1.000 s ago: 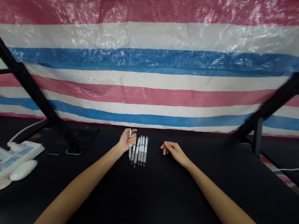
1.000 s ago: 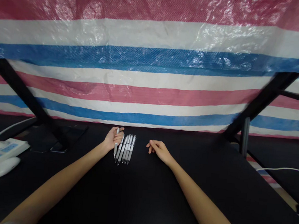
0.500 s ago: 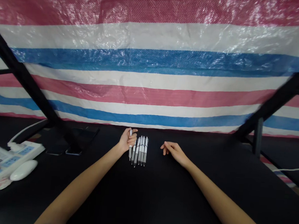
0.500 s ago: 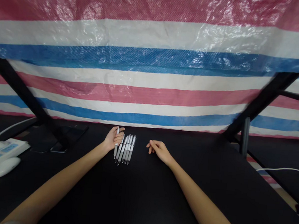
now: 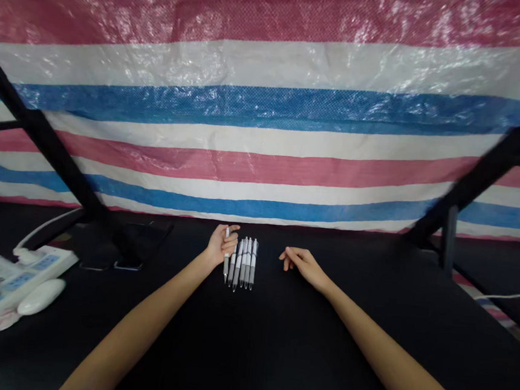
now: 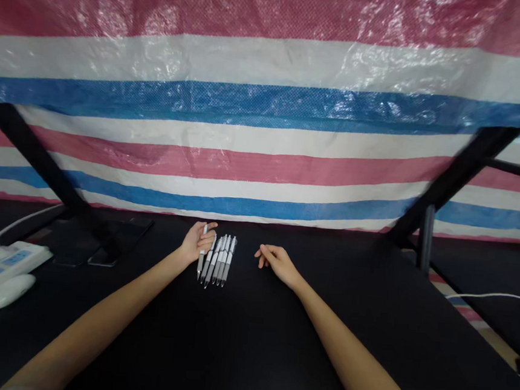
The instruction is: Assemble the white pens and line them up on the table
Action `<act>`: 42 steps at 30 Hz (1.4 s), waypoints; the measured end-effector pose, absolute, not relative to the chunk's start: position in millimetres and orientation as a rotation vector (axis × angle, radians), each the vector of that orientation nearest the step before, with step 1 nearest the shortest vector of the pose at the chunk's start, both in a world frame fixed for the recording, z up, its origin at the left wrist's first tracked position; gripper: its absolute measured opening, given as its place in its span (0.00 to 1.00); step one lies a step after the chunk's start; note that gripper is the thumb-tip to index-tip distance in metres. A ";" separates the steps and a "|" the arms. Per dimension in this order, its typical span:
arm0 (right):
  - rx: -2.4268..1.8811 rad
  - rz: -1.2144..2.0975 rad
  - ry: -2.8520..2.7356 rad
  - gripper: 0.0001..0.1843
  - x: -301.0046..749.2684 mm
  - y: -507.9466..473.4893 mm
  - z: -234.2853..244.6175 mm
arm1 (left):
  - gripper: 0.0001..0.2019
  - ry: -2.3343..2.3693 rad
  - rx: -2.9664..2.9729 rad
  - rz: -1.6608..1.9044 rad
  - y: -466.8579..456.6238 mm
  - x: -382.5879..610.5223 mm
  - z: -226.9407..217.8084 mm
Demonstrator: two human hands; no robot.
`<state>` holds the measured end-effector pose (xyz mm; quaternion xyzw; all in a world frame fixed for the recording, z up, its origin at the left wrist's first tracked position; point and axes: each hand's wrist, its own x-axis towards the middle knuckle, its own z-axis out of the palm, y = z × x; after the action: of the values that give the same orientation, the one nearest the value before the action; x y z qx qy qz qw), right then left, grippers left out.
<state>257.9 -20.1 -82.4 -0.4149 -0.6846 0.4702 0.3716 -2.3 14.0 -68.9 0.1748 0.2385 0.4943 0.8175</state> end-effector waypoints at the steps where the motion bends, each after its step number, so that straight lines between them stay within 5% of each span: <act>1: -1.060 1.205 -1.756 0.28 258.0 -20.0 -82.8 | 0.14 0.505 0.368 1.050 14.1 -2.3 -68.7; 30: -1.066 1.203 -1.754 0.27 256.7 -20.6 -81.0 | 0.14 0.611 0.463 1.117 10.5 2.4 -63.8; 38: -1.073 1.198 -1.759 0.29 256.6 -19.9 -81.8 | 0.11 0.893 0.869 1.420 0.4 15.8 -70.0; 42: -1.079 1.184 -1.775 0.28 256.9 -20.5 -81.2 | 0.23 1.292 1.197 1.621 1.2 13.0 -83.4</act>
<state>256.9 -20.5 -81.2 -0.4197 -0.6908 0.4609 0.3665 13.0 1.2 -83.4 0.4656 0.5025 0.6304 0.3651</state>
